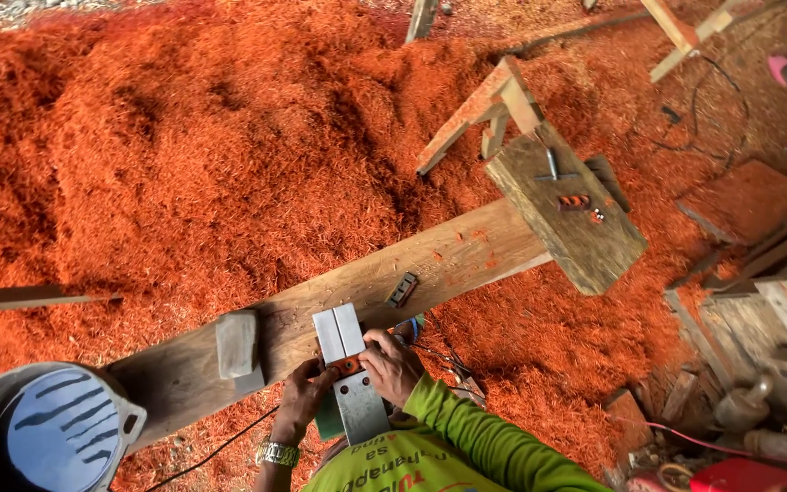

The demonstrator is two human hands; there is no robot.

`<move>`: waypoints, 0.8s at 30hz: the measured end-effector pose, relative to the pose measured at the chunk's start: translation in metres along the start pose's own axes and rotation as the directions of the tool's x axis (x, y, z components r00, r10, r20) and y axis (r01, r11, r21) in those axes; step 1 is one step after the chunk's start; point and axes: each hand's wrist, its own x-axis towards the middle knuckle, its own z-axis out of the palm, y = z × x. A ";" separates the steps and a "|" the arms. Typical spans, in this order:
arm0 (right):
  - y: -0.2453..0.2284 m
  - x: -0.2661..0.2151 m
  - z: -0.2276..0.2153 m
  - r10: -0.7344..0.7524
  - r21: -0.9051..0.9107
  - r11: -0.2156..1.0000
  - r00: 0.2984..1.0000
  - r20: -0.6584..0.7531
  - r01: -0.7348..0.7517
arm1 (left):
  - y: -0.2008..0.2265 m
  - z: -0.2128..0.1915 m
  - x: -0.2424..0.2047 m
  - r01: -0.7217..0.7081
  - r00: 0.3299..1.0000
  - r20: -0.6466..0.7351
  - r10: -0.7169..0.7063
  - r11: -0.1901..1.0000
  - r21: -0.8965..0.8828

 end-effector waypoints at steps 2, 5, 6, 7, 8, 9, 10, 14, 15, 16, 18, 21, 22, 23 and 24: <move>0.009 -0.005 0.005 -0.013 0.143 0.990 0.997 0.073 0.002 | -0.003 0.001 0.002 0.000 1.000 0.005 0.001 0.999 -0.044; 0.010 -0.005 0.007 -0.014 0.082 0.997 0.997 0.082 0.007 | 0.009 0.000 -0.004 0.015 1.000 -0.023 -0.012 0.989 0.147; 0.004 -0.002 0.003 -0.018 0.084 0.996 0.996 0.088 0.010 | 0.003 0.000 -0.002 0.018 1.000 -0.027 -0.014 0.990 0.142; -0.002 0.001 -0.003 0.001 0.072 0.997 0.997 0.081 -0.007 | -0.001 0.000 0.000 0.008 0.999 -0.044 -0.001 0.987 0.162; -0.007 0.006 -0.008 0.019 0.061 0.998 0.997 0.074 -0.024 | -0.006 0.000 0.003 -0.001 0.998 -0.061 0.012 0.983 0.182; -0.011 0.008 -0.010 0.016 0.061 0.998 0.997 0.081 -0.021 | -0.012 0.000 0.008 0.003 0.998 -0.064 0.008 0.984 0.176; -0.014 0.011 -0.012 0.010 0.046 0.999 0.999 0.053 -0.013 | -0.018 0.001 0.012 -0.060 0.996 -0.061 0.070 0.986 0.153; -0.011 0.002 -0.005 0.070 -0.012 0.998 0.997 0.037 -0.070 | -0.013 0.001 0.008 -0.084 0.995 -0.034 0.089 0.988 0.130; -0.003 0.001 -0.001 0.073 -0.007 0.997 0.996 0.055 -0.073 | -0.036 -0.002 0.026 -0.067 0.997 -0.038 0.072 0.990 0.121; 0.004 0.000 0.005 0.068 -0.016 0.998 0.995 0.074 -0.067 | -0.062 -0.006 0.044 -0.445 0.887 0.078 0.455 0.796 0.411; 0.007 -0.010 0.004 0.081 -0.004 0.997 0.986 0.145 -0.081 | -0.075 -0.004 0.033 -0.679 0.680 0.277 0.679 0.441 0.587; 0.006 -0.001 -0.012 0.062 0.116 0.990 0.990 0.126 -0.077 | -0.028 -0.005 0.003 -0.080 0.996 -0.032 0.087 0.980 0.184; 0.004 0.002 -0.020 0.070 0.139 0.987 0.992 0.110 -0.085 | -0.031 -0.007 0.000 -0.063 0.994 -0.092 0.067 0.997 0.041; 0.003 0.008 -0.029 0.078 0.158 0.983 0.993 0.087 -0.091 | -0.032 -0.009 0.000 -0.059 0.988 -0.149 0.044 0.993 -0.101; 0.000 0.004 -0.033 0.089 0.160 0.982 0.991 0.099 -0.104 | -0.027 -0.012 -0.015 -0.043 0.989 -0.143 0.028 0.994 -0.103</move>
